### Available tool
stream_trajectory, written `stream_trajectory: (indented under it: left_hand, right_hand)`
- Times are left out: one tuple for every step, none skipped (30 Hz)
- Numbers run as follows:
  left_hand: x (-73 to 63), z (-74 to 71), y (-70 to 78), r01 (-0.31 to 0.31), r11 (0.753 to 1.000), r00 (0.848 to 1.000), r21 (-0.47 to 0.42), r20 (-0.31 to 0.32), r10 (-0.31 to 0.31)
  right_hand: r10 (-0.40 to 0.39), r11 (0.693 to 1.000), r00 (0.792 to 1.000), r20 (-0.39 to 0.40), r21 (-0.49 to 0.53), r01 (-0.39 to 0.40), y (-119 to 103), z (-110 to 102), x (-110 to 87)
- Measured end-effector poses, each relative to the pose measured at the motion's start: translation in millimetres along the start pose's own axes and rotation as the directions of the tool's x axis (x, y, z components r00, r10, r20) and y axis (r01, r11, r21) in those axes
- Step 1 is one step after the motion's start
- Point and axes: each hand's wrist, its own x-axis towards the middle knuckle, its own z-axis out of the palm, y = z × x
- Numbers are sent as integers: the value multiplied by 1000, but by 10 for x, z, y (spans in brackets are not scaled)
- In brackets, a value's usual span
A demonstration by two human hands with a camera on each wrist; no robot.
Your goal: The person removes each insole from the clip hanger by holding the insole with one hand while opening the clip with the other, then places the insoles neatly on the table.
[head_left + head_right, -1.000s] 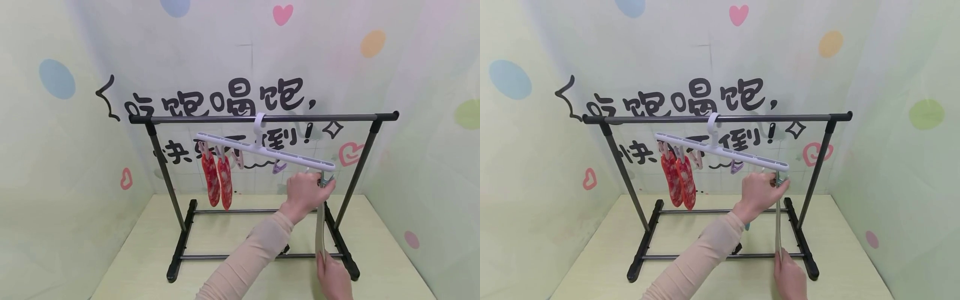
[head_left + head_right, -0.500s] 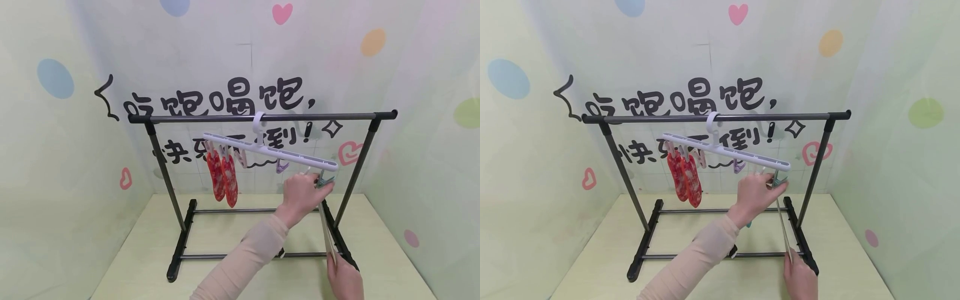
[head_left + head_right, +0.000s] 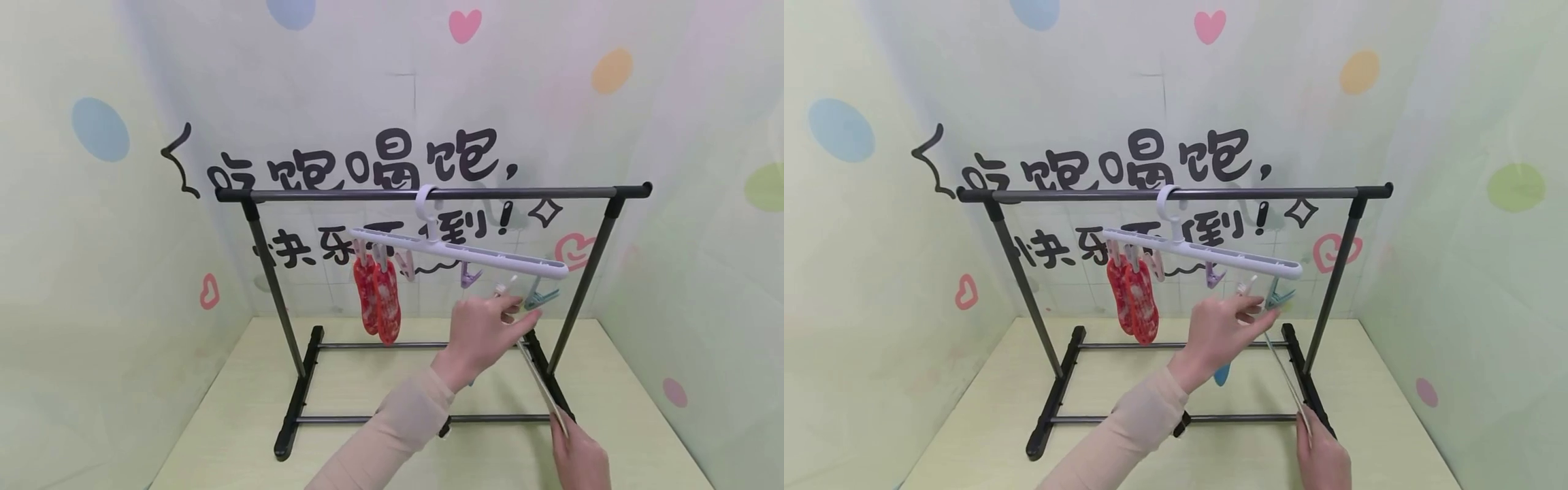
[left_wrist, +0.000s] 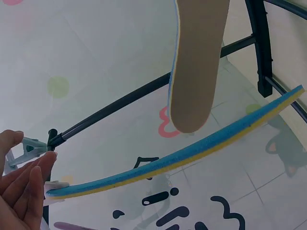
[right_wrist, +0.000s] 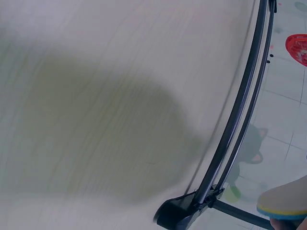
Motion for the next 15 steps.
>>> stream_trajectory:
  left_hand:
    - [-12,-23,3,-1,1000,1000,-6,-8,1]
    - [-22,-49,5,0,1000,1000,-14,-20,0]
    - [-31,-72,2,1,1000,999,-18,-32,-2]
    - [-40,-94,-5,4,1000,999,-25,-46,-5]
    - [-48,-118,-13,8,1000,998,-24,-58,-9]
    - [-55,-141,-23,14,1000,997,-24,-70,-16]
    - [-65,-164,-34,23,999,997,-25,-78,-25]
    - [-76,-185,-48,33,999,996,-28,-85,-36]
    - [-90,-205,-62,45,999,995,-30,-89,-47]
    - [-105,-221,-79,60,997,994,-37,-93,-64]
    - [-122,-236,-94,75,996,992,-42,-99,-79]
    - [-140,-250,-108,92,995,990,-48,-101,-96]
    - [-159,-261,-123,108,993,989,-53,-100,-113]
    - [-177,-270,-137,119,992,987,-52,-100,-123]
    - [-197,-275,-149,129,990,986,-52,-100,-134]
  right_hand:
    - [-14,1000,1000,-20,4,14,9,-1,-5]
    - [-23,1000,999,-35,8,24,17,-4,-9]
    - [-29,1000,999,-43,8,29,24,-8,-10]
    - [-36,999,998,-50,9,36,32,-11,-11]
    - [-36,999,998,-51,8,36,39,-15,-12]
    - [-36,999,998,-51,8,36,47,-19,-12]
    - [-36,999,998,-55,5,36,52,-23,-14]
    - [-37,999,998,-55,2,37,61,-28,-15]
    - [-45,999,997,-61,7,45,70,-31,-16]
    - [-54,998,996,-71,11,55,83,-33,-20]
    - [-67,997,994,-84,17,69,95,-37,-23]
    - [-84,996,991,-101,22,87,107,-40,-25]
    - [-103,994,988,-119,24,107,121,-45,-28]
    - [-122,992,983,-137,27,127,136,-48,-31]
    - [-133,990,980,-149,28,139,150,-54,-36]
